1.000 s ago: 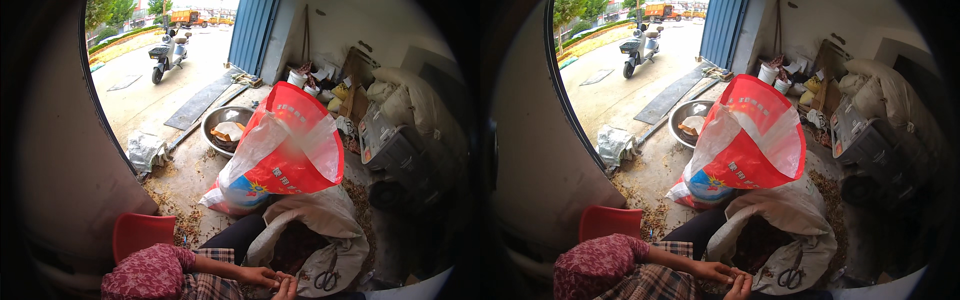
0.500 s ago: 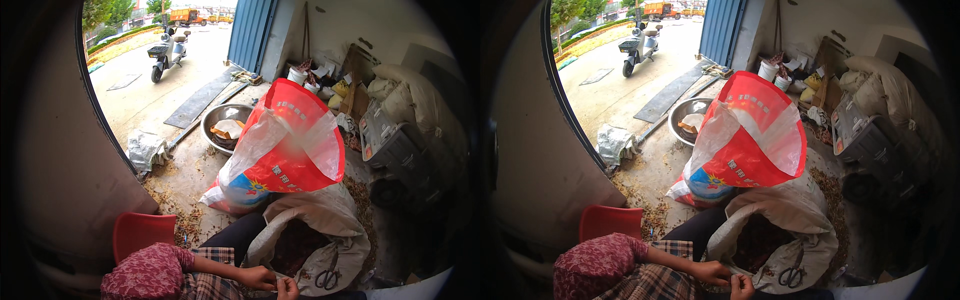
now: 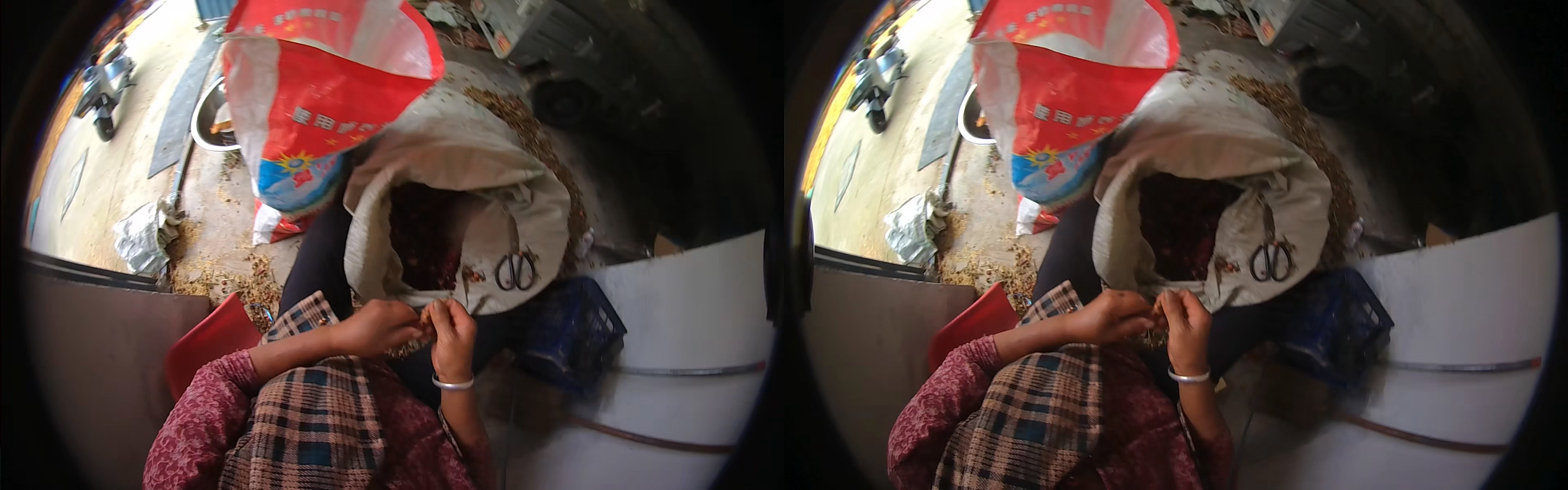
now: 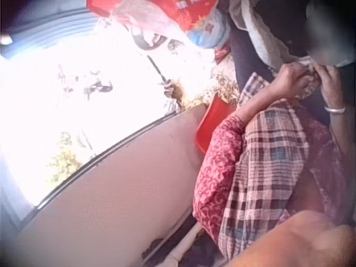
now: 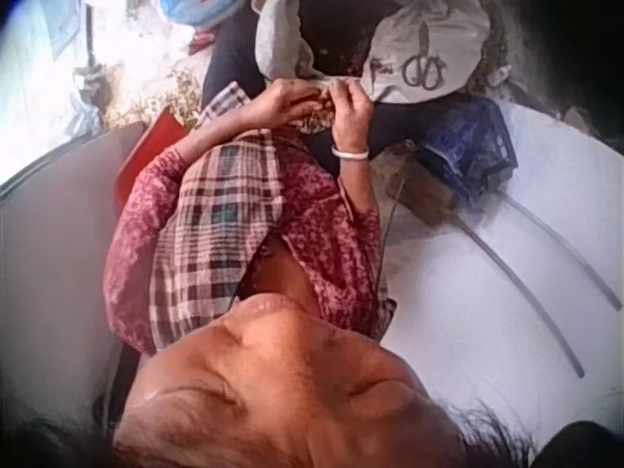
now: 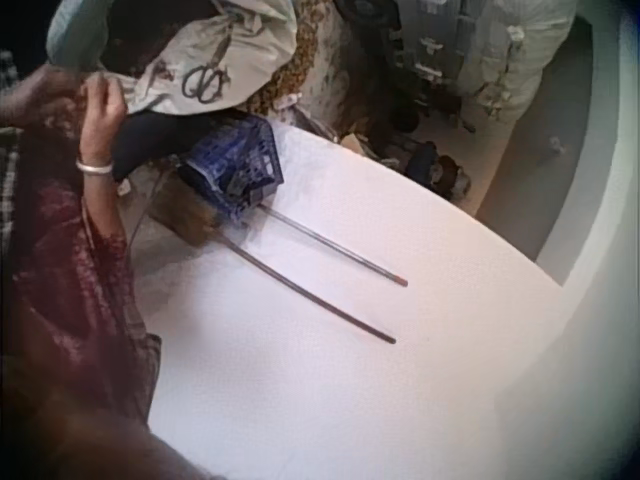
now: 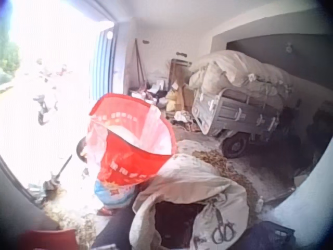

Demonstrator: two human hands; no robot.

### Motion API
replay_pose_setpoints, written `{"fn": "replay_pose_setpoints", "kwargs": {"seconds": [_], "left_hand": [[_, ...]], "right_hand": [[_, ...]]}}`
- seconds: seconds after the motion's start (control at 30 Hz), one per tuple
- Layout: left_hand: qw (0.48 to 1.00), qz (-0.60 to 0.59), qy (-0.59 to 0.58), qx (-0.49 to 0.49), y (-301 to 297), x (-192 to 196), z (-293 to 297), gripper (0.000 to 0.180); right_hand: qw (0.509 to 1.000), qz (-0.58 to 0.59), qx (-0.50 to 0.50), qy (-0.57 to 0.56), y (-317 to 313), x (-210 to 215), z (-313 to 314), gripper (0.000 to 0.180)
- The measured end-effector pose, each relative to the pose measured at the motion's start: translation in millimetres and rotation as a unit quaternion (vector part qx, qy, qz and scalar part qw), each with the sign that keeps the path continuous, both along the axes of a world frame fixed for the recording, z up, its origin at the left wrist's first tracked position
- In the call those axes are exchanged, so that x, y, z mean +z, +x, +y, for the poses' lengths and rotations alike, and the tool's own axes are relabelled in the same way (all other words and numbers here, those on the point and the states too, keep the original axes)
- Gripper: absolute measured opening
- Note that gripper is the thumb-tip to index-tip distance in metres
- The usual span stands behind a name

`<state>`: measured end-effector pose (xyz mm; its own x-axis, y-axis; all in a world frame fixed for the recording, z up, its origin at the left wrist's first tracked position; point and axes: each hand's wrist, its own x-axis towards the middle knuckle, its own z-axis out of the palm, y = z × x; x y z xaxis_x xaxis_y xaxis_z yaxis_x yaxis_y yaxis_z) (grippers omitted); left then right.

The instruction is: The person sits on a low chair and removes stems from dried red chili peppers. They handle the peppers by hand and use scissors to cut stems when needed, placing the trimmed peppers into a red plastic bag.

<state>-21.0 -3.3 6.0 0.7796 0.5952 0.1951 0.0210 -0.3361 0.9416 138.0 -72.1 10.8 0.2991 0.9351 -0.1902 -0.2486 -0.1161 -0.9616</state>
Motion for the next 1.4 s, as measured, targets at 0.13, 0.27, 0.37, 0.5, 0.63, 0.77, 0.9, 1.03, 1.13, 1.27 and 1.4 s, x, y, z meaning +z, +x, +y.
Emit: {"fn": "replay_pose_setpoints", "kwargs": {"seconds": [0.13,0.27,0.37,0.5,0.63,0.77,0.9,1.03,1.13,1.27,1.4], "left_hand": [[0.999,-0.016,0.017,0.035,2,-2,1,0.018],[0.985,-0.033,-0.161,0.058,1,-16,8,0.019],[0.894,-0.05,-0.439,0.07,-5,-26,10,0.018],[0.856,-0.028,-0.508,0.091,-8,-40,13,0.014],[0.854,0.021,-0.513,0.088,-1,-38,21,0.014],[0.854,0.041,-0.508,0.102,-3,-40,30,0.016],[0.853,0.05,-0.506,0.118,-1,-44,39,0.017],[0.848,0.06,-0.507,0.139,5,-52,45,0.014],[0.851,0.032,-0.504,0.145,14,-64,48,0.014],[0.857,0.01,-0.482,0.181,33,-65,57,0.019],[0.86,-0.036,-0.468,0.201,52,-53,53,0.023]], "right_hand": [[0.999,0.02,-0.047,0.005,10,3,-2,0.023],[0.924,-0.341,0.172,0.015,31,-63,-16,0.026],[0.918,-0.355,0.171,-0.045,32,-84,-15,0.023],[0.928,-0.36,0.057,-0.081,55,-114,27,0.02],[0.846,-0.532,-0.011,-0.001,72,-192,73,0.035],[0.807,-0.555,-0.01,-0.201,58,-208,117,0.044],[0.744,-0.59,0.071,-0.305,69,-244,141,0.042],[0.88,-0.433,0.02,-0.193,100,-252,137,0.032],[0.979,-0.041,-0.066,-0.19,103,-177,127,0.031],[0.991,0.061,-0.056,-0.109,94,-140,97,0.026],[0.994,0.086,-0.051,-0.041,60,-91,70,0.018]]}}
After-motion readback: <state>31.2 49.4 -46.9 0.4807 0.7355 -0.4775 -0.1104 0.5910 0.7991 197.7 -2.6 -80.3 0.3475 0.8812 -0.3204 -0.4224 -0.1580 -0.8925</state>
